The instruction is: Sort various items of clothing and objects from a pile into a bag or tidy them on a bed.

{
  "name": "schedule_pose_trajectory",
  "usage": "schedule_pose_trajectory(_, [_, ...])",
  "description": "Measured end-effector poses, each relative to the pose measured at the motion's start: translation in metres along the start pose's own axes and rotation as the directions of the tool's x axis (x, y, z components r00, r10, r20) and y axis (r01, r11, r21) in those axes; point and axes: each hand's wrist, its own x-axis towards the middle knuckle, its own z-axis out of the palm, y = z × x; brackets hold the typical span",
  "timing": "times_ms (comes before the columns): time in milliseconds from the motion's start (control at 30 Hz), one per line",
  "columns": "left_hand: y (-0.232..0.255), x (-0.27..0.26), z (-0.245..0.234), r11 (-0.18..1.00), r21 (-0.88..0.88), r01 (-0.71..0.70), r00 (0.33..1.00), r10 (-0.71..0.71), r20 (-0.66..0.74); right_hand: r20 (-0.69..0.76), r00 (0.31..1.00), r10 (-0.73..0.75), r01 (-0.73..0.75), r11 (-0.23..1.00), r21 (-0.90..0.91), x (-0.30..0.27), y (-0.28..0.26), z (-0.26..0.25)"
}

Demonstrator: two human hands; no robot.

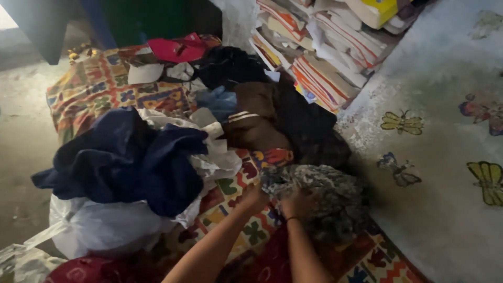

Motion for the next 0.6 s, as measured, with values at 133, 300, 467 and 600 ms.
schedule_pose_trajectory(133, [-0.004,0.014,0.015,1.000,0.001,0.001,0.994,-0.001,-0.107,0.058,0.993,0.104,-0.107,0.993,0.057,0.010,0.015,0.002])
schedule_pose_trajectory(300, [0.004,0.016,0.006,0.982,-0.172,0.075,0.997,-0.071,0.027,0.163,0.979,0.121,-0.182,0.881,0.437,0.078,0.083,0.139])
schedule_pose_trajectory(467, [0.002,0.011,-0.005,0.943,-0.332,0.031,0.999,-0.042,-0.027,0.073,0.989,0.127,-0.145,0.775,0.615,0.066,0.062,0.089])
schedule_pose_trajectory(600, [0.042,-0.037,-0.075,0.939,-0.341,0.050,0.990,-0.091,-0.105,0.044,0.996,0.080,-0.074,0.420,0.905,0.036,0.007,0.029])
